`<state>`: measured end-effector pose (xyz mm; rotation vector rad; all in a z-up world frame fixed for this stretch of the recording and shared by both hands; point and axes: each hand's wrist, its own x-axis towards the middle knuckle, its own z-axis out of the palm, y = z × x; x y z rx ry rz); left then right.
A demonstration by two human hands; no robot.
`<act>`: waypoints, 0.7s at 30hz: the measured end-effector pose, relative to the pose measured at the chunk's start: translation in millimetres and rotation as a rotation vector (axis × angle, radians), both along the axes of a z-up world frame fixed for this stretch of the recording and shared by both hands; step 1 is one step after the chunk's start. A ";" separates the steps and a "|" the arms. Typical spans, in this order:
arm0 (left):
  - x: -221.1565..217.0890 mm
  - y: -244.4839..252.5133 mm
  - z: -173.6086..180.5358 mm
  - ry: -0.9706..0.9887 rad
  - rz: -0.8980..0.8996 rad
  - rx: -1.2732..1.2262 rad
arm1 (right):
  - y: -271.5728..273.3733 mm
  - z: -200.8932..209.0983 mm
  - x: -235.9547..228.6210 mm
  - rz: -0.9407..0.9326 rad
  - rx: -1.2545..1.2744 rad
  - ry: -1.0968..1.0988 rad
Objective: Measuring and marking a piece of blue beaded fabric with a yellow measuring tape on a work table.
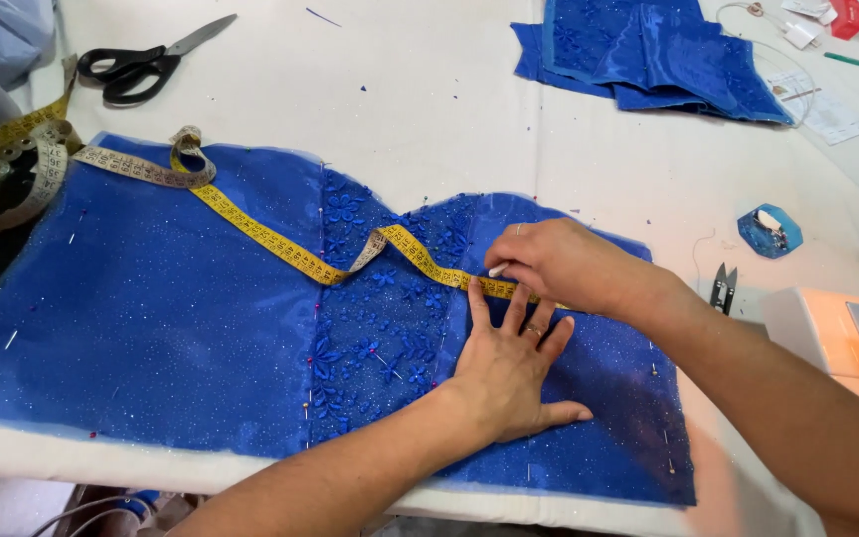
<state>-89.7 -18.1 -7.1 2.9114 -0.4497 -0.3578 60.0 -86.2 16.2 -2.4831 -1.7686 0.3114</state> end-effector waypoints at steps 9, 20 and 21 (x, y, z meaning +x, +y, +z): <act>0.4 -1.3 -2.4 -0.018 0.015 -0.016 | -11.7 -13.3 10.9 0.210 -0.015 -0.308; 0.0 -1.1 -3.1 -0.034 0.010 -0.026 | -10.5 -22.1 13.4 0.352 0.063 -0.526; 0.5 -1.2 -3.5 -0.034 0.009 -0.027 | -10.4 -22.7 13.5 0.365 0.077 -0.542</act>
